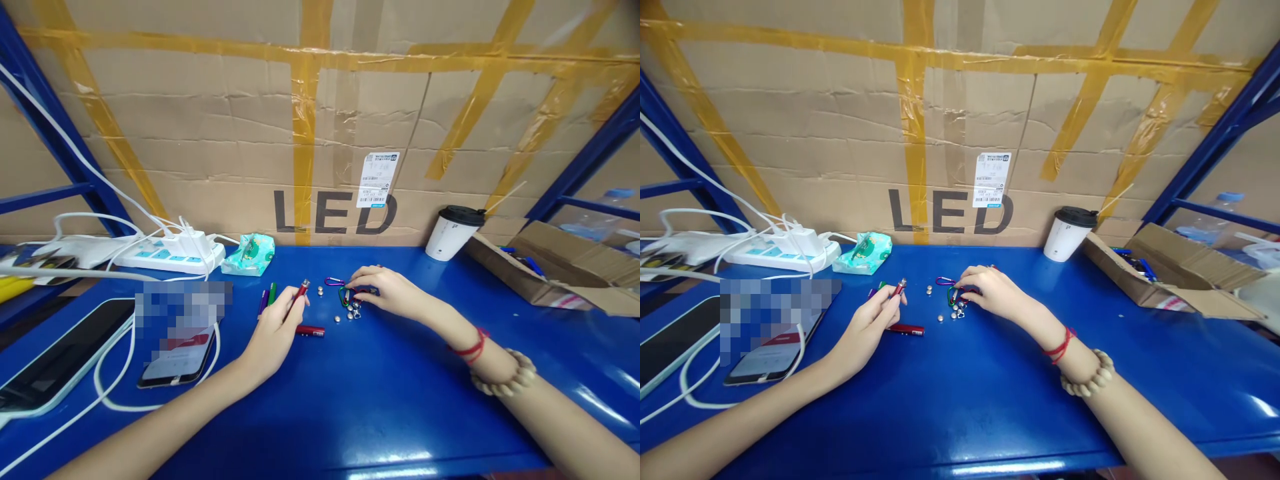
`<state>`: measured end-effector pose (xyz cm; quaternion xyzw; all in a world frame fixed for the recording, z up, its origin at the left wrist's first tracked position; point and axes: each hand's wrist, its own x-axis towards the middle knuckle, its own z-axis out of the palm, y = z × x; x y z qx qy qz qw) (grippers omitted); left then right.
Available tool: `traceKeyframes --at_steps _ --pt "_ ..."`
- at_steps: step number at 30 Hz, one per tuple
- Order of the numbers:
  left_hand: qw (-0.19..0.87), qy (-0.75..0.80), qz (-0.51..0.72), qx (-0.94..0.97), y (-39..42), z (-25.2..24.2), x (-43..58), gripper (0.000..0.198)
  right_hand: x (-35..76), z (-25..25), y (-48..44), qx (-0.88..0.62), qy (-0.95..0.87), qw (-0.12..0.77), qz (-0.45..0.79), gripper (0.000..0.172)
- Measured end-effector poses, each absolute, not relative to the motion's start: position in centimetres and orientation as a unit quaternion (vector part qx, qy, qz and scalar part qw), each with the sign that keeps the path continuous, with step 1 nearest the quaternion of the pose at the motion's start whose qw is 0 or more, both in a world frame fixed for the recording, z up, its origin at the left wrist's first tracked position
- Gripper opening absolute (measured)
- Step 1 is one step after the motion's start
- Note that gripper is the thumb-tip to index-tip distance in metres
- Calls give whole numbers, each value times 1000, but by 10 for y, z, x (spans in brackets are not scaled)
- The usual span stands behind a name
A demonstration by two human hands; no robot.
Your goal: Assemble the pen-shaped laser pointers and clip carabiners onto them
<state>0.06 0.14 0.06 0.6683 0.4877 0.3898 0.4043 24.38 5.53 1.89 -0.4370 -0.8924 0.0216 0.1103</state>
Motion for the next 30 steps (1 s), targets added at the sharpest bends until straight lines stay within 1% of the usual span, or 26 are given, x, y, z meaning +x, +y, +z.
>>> traceKeyframes --at_steps 4,10,15,21,25,30 --pt "447 474 406 641 2 3 2 27 245 19 57 -422 -900 108 23 13" --pt "520 419 417 617 1 8 4 19 241 13 57 -420 -901 101 40 19" --pt "538 416 422 600 1 10 5 9 236 14 51 -433 -895 88 57 25" --pt "568 379 417 600 7 2 2 2 235 13 50 -455 -882 90 81 26" --pt "600 332 419 595 9 -3 0 8 234 10 51 -467 -877 89 75 23" --pt "598 321 418 604 5 0 1 10 228 23 44 -509 -852 109 51 20"
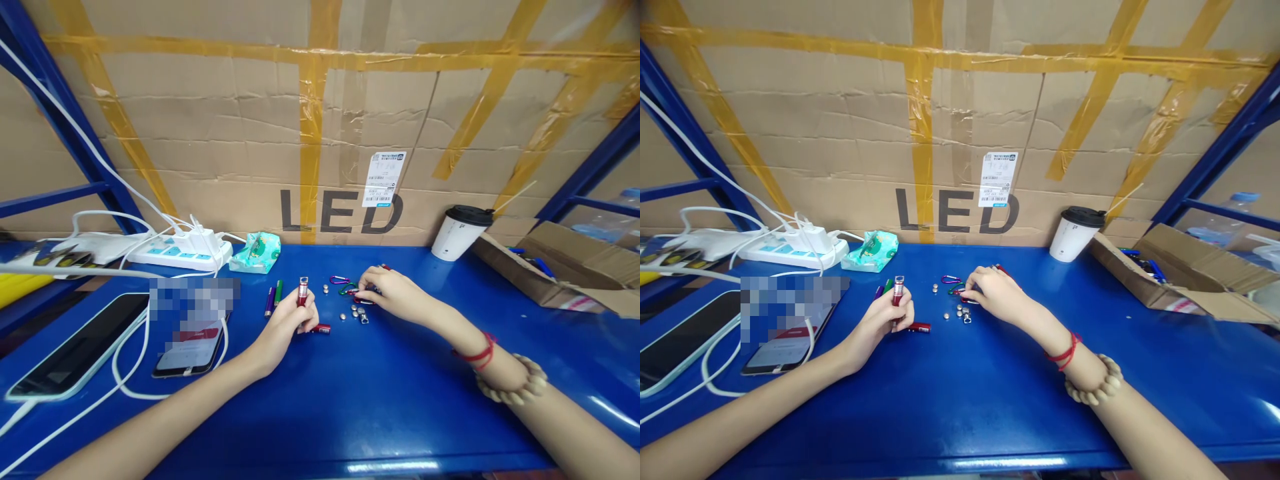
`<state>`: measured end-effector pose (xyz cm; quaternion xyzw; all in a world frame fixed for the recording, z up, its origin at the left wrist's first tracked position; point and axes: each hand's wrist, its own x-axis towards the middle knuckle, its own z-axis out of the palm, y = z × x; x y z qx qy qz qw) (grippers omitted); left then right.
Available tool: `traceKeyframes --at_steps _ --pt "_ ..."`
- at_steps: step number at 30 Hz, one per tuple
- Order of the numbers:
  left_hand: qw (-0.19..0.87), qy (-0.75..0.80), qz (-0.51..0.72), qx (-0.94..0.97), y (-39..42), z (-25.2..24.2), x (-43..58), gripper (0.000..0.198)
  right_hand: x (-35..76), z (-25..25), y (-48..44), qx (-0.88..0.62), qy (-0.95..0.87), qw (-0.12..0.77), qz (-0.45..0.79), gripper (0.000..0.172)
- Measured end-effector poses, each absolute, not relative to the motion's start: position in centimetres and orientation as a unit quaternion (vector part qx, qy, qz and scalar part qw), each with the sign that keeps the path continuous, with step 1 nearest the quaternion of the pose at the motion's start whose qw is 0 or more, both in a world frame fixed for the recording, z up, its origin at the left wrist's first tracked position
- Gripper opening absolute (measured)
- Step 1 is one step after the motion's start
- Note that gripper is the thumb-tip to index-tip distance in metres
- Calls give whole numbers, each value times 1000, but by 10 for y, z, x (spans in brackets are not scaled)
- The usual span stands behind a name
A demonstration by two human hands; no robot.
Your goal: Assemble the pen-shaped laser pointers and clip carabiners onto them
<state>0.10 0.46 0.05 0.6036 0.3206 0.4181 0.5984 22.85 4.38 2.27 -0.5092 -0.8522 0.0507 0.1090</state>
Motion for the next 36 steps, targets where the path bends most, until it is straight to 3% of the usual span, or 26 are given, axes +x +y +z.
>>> traceKeyframes --at_steps 5,13,28,36 --pt "572 363 418 606 0 5 6 21 216 32 30 -432 -874 201 96 19" --pt "532 372 425 631 0 2 6 28 199 19 16 -280 -909 305 57 16" --pt "560 347 419 625 -1 4 7 34 190 11 11 -258 -910 280 -166 18" --pt "588 341 430 594 3 4 6 36 188 15 8 -256 -892 344 -145 16"
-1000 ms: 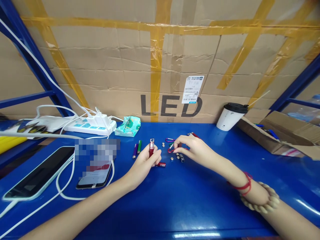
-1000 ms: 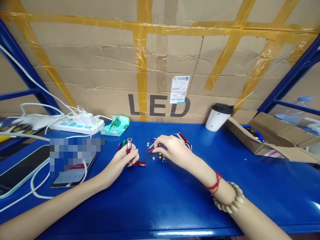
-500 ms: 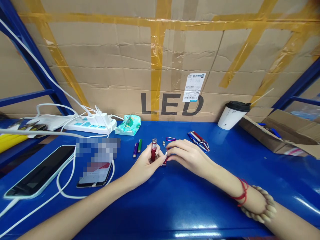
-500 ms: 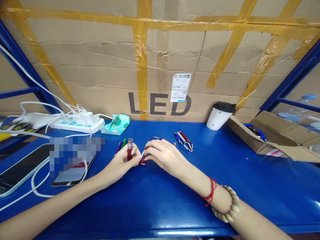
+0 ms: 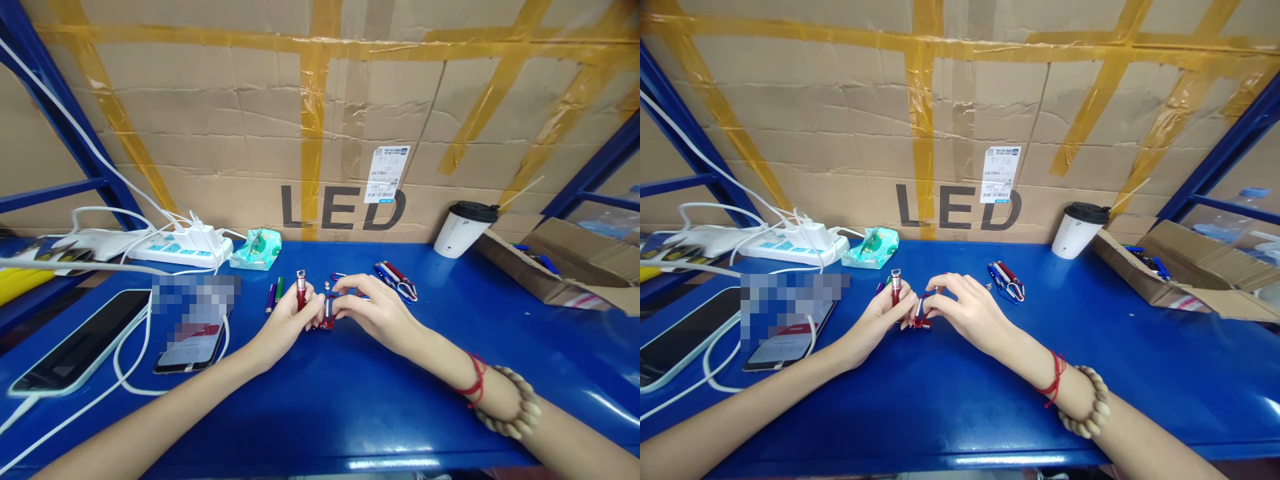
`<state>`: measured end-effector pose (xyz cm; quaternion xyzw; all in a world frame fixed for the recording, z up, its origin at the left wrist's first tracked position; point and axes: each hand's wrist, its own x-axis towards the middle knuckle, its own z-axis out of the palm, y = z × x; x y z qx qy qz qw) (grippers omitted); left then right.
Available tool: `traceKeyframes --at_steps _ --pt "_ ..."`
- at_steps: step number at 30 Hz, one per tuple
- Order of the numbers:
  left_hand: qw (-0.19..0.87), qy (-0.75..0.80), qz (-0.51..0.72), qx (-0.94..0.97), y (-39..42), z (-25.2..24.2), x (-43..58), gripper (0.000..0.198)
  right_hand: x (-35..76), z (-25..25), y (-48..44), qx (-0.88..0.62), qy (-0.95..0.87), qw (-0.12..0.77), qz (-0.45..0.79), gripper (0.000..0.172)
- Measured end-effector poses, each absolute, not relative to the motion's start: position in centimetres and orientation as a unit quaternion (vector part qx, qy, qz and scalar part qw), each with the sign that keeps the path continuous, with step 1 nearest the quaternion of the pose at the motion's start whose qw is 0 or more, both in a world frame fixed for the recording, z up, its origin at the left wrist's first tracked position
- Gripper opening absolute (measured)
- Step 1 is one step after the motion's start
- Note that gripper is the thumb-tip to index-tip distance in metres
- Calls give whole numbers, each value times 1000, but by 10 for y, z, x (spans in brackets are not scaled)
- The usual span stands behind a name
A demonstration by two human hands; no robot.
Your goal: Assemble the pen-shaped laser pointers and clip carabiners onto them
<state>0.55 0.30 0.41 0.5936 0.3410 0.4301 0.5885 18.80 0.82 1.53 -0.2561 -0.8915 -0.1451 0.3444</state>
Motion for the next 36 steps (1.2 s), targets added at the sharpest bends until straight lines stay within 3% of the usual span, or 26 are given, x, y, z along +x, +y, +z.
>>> traceKeyframes --at_steps 8,12,16,19,21,24,30,36 --pt "641 329 388 575 0 8 4 39 185 14 4 -205 -913 340 -88 14" --pt "651 344 389 553 1 8 3 32 185 14 5 -214 -917 338 3 16" --pt "576 388 446 564 4 8 0 26 182 12 2 -294 -874 362 138 23" --pt "503 407 465 604 4 5 0 24 176 7 -5 -350 -833 377 202 39" --pt "471 408 459 633 1 2 0 24 172 3 -9 -351 -827 394 193 47" --pt "439 407 441 668 -3 -1 2 23 169 -1 -12 -347 -839 395 139 38" --pt "359 436 404 720 -5 3 3 21 173 1 -9 -346 -881 317 54 36" --pt "342 447 380 734 -6 8 1 20 176 6 -7 -336 -900 267 73 25"
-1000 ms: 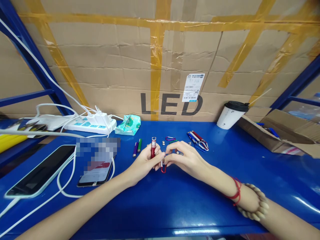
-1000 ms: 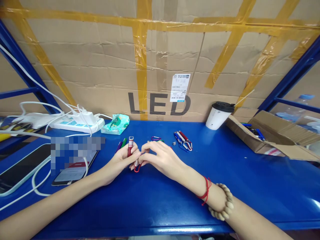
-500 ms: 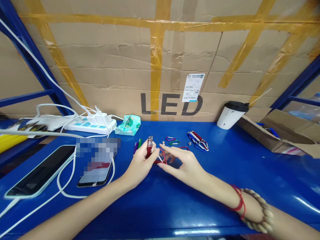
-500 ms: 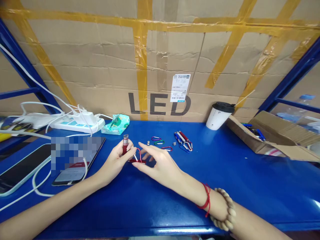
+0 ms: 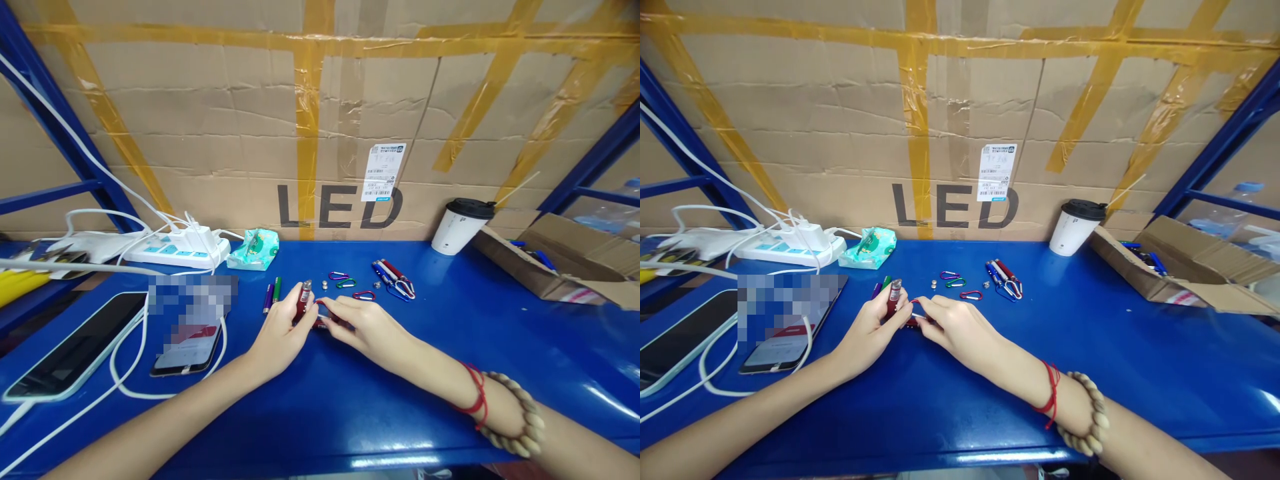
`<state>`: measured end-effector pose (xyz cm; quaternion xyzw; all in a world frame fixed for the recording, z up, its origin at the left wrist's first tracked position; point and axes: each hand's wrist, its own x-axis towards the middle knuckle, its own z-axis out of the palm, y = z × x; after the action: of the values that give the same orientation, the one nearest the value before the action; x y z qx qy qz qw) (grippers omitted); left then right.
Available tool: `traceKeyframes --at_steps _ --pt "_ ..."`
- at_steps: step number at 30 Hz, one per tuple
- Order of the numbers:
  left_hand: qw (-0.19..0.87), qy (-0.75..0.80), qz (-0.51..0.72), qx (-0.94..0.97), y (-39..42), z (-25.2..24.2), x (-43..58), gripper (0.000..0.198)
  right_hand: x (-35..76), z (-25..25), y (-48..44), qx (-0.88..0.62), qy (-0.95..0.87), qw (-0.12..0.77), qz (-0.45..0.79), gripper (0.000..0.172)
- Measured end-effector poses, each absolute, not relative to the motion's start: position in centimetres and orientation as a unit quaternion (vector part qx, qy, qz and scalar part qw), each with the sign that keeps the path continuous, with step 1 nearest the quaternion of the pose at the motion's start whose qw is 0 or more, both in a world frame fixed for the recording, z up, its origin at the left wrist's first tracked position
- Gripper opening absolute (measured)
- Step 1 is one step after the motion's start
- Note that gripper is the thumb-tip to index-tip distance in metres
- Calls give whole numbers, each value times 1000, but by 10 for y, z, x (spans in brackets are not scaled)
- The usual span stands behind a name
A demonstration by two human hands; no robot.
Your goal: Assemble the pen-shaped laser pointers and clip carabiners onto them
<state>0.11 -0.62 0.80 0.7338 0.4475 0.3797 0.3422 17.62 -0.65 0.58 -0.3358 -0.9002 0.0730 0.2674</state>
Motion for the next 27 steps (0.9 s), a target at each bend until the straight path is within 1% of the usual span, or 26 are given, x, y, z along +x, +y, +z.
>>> traceKeyframes --at_steps 5,9,11,15,18,23,27 --pt "377 429 372 732 -6 6 1 20 178 6 -4 -330 -902 267 79 23" --pt "394 419 369 730 -7 6 2 19 180 6 0 -327 -897 285 84 24" --pt "413 408 368 727 -7 6 2 20 182 7 3 -323 -889 318 66 23" --pt "422 412 333 736 -8 2 1 32 184 13 3 -350 -836 422 16 22" --pt "392 414 295 766 -8 -3 0 28 180 15 -3 -350 -815 461 8 22" --pt "349 413 293 789 -8 -3 1 22 174 13 -10 -335 -831 443 37 24" --pt "343 414 296 789 -7 -3 1 22 173 11 -9 -345 -826 443 41 24"
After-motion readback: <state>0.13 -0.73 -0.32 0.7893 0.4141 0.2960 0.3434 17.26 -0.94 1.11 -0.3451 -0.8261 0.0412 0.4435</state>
